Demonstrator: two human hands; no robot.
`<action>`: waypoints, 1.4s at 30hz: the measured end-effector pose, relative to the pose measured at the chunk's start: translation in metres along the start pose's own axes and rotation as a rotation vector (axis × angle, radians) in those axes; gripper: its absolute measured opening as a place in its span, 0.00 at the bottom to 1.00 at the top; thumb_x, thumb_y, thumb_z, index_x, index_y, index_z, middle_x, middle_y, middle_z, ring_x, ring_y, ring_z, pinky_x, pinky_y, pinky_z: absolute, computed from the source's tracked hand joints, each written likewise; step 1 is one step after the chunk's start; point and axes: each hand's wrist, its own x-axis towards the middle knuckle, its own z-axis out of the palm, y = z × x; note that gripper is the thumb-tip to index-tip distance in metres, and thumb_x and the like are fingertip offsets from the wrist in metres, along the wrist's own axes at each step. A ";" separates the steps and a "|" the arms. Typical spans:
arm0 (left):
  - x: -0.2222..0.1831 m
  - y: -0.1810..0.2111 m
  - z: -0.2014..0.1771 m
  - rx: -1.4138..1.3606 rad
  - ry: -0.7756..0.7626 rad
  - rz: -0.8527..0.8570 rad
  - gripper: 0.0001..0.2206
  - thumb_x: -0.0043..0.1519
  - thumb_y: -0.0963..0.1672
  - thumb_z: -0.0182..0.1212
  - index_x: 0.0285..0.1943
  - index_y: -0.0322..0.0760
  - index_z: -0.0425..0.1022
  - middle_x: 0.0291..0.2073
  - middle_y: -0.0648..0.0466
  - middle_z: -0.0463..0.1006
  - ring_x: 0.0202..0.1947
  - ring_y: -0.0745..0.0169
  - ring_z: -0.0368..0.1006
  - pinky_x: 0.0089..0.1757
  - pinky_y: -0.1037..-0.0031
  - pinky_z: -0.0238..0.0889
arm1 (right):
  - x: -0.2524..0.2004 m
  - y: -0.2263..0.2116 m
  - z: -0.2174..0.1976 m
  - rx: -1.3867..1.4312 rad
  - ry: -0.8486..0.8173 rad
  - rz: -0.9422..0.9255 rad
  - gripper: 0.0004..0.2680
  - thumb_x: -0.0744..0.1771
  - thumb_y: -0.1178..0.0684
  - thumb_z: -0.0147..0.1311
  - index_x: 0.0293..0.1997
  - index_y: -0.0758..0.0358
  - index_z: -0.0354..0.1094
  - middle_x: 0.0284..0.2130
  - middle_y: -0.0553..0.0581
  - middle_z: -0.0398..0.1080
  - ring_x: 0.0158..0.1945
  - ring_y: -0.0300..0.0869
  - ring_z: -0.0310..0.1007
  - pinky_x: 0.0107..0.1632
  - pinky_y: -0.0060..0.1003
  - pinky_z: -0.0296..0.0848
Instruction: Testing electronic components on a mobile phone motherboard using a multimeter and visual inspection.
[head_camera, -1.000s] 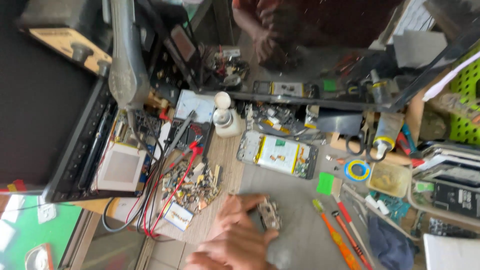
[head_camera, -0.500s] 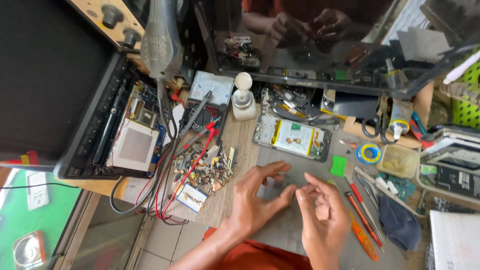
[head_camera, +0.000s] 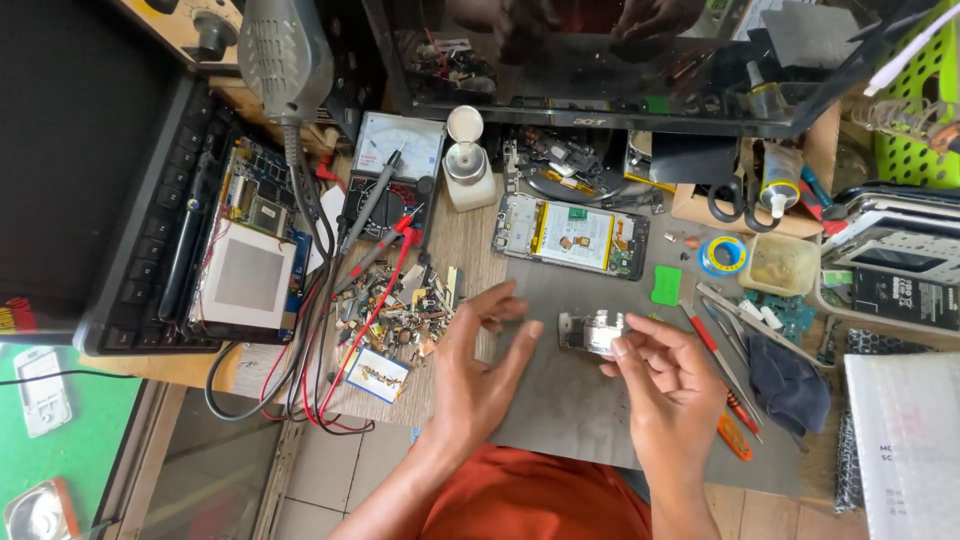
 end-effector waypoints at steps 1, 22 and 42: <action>0.002 0.001 -0.002 0.026 -0.096 0.026 0.16 0.64 0.45 0.62 0.59 0.34 0.74 0.38 0.52 0.80 0.43 0.63 0.78 0.47 0.71 0.70 | -0.001 -0.001 -0.001 0.067 0.009 0.021 0.10 0.66 0.62 0.59 0.52 0.72 0.72 0.37 0.62 0.74 0.39 0.43 0.76 0.39 0.37 0.85; -0.015 -0.003 0.001 -0.468 -0.280 -0.381 0.11 0.63 0.43 0.65 0.50 0.30 0.80 0.33 0.53 0.82 0.37 0.68 0.77 0.45 0.77 0.74 | 0.000 0.008 -0.034 -0.248 -0.209 -0.286 0.23 0.59 0.63 0.70 0.60 0.73 0.70 0.39 0.59 0.75 0.40 0.41 0.75 0.50 0.32 0.80; -0.020 0.006 0.000 -0.400 -0.353 -0.386 0.11 0.63 0.45 0.64 0.48 0.34 0.83 0.33 0.55 0.83 0.38 0.71 0.76 0.44 0.79 0.69 | -0.006 0.008 -0.046 -0.414 -0.091 -0.421 0.21 0.60 0.58 0.72 0.57 0.68 0.73 0.31 0.55 0.75 0.23 0.28 0.59 0.23 0.22 0.46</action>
